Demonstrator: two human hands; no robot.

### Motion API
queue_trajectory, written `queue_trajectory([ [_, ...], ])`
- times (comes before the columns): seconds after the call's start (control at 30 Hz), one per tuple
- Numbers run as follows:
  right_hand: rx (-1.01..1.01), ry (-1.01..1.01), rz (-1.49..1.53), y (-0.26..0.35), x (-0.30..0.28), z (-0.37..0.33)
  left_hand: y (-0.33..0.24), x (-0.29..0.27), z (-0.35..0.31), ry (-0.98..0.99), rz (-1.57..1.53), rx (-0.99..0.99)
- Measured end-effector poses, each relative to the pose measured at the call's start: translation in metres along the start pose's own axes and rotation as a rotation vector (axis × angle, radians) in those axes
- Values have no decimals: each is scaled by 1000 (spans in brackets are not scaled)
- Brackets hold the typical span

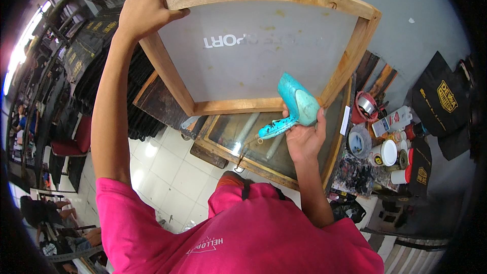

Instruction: The person holds a wooden-framed screen with a translucent mesh and uses a teal hairdryer to apply heat to the surface. They move the hairdryer across the mesh in sweeping motions, occasionally adjusting the frame's position on the workbench.

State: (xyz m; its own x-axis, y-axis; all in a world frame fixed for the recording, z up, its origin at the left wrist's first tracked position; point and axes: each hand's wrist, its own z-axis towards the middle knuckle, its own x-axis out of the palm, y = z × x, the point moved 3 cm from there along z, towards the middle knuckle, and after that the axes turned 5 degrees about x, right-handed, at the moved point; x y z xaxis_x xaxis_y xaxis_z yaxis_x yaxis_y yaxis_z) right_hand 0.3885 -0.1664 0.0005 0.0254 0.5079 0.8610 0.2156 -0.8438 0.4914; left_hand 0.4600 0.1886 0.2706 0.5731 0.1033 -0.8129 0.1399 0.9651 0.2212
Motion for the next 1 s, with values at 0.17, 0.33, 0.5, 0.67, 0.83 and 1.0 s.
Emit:
queue_trajectory([
  [0.17,6,-3,-9,2,1,0,-1,4,2,-14,38,18],
  [0.33,-14,11,-16,3,5,1,-1,-1,2,27,-7,-23],
  [0.5,-40,-12,-45,5,14,-2,-4,-2,1,38,-38,-53],
  [0.67,-29,20,-99,6,11,-2,1,3,1,1,-23,-49],
  [0.83,-53,-16,-127,6,10,-6,2,6,3,23,-28,-59],
  [1.0,-63,3,-154,2,15,-9,3,5,1,10,-33,-58],
])
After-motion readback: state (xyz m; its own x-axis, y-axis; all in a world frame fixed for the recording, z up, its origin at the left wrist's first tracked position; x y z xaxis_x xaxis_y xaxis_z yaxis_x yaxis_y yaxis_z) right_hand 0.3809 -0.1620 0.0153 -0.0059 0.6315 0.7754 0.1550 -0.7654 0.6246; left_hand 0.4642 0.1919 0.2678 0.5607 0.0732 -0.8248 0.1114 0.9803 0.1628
